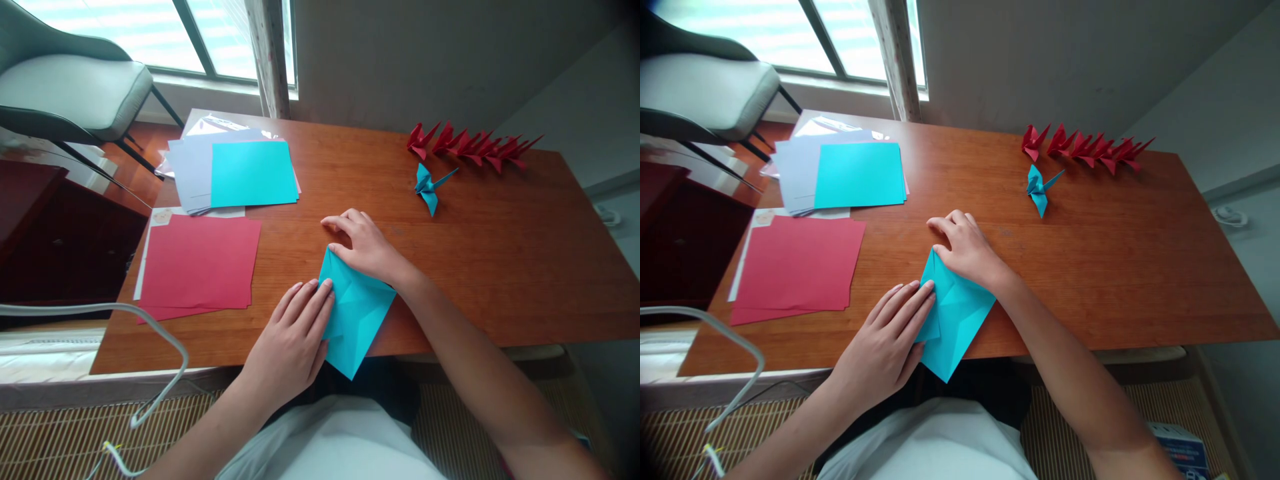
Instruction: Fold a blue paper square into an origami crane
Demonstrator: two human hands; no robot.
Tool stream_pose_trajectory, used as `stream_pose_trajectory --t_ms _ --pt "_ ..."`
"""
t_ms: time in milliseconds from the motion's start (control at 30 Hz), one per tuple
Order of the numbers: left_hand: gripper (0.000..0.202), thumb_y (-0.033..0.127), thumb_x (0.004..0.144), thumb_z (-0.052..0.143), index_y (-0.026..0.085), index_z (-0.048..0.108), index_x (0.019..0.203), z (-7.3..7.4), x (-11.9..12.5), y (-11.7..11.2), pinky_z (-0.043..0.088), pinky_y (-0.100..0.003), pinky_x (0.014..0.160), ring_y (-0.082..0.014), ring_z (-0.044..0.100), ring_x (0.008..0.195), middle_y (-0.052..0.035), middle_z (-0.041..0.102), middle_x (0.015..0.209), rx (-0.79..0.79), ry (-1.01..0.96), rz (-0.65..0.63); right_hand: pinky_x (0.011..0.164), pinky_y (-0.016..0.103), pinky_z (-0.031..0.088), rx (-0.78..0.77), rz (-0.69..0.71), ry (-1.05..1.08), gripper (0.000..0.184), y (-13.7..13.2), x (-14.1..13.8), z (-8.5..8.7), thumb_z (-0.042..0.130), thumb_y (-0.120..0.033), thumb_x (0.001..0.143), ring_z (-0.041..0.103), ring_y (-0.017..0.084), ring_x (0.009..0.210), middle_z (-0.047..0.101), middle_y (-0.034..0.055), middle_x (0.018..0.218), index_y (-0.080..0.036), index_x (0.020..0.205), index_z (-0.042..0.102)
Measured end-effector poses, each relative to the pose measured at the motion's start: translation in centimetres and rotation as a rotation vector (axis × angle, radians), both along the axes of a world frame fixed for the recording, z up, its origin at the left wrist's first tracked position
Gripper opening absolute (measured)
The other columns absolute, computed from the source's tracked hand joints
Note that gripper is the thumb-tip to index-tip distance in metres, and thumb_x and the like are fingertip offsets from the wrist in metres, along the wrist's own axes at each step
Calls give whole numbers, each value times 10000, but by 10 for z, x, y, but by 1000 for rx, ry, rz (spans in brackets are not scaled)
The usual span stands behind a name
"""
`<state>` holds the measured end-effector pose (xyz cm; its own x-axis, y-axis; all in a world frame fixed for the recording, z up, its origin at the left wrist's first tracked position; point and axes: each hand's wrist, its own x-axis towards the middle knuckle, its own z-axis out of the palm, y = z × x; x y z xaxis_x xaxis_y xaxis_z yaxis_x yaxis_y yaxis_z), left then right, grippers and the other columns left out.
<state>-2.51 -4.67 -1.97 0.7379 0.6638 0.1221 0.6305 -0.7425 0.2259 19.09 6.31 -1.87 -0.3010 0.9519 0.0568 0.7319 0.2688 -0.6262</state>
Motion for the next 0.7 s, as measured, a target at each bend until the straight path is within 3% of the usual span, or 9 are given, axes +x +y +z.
stream_pose_trajectory --t_ms 400,700 --pt "583 279 979 466 98 417 1531 0 0 0 247 -471 1257 -316 286 1520 -104 354 1636 -18 -6 5 981 413 441 30 -58 -24 232 -2 -7 1 595 -264 941 557 256 1069 634 73 1102 -257 1166 653" --pt "572 285 981 462 90 436 1519 -1 0 -1 232 -472 1262 -317 271 1525 -100 357 1634 -15 -10 -3 957 412 453 45 -68 -52 290 -3 -7 -2 644 -250 905 548 266 1052 627 81 1099 -244 1195 644"
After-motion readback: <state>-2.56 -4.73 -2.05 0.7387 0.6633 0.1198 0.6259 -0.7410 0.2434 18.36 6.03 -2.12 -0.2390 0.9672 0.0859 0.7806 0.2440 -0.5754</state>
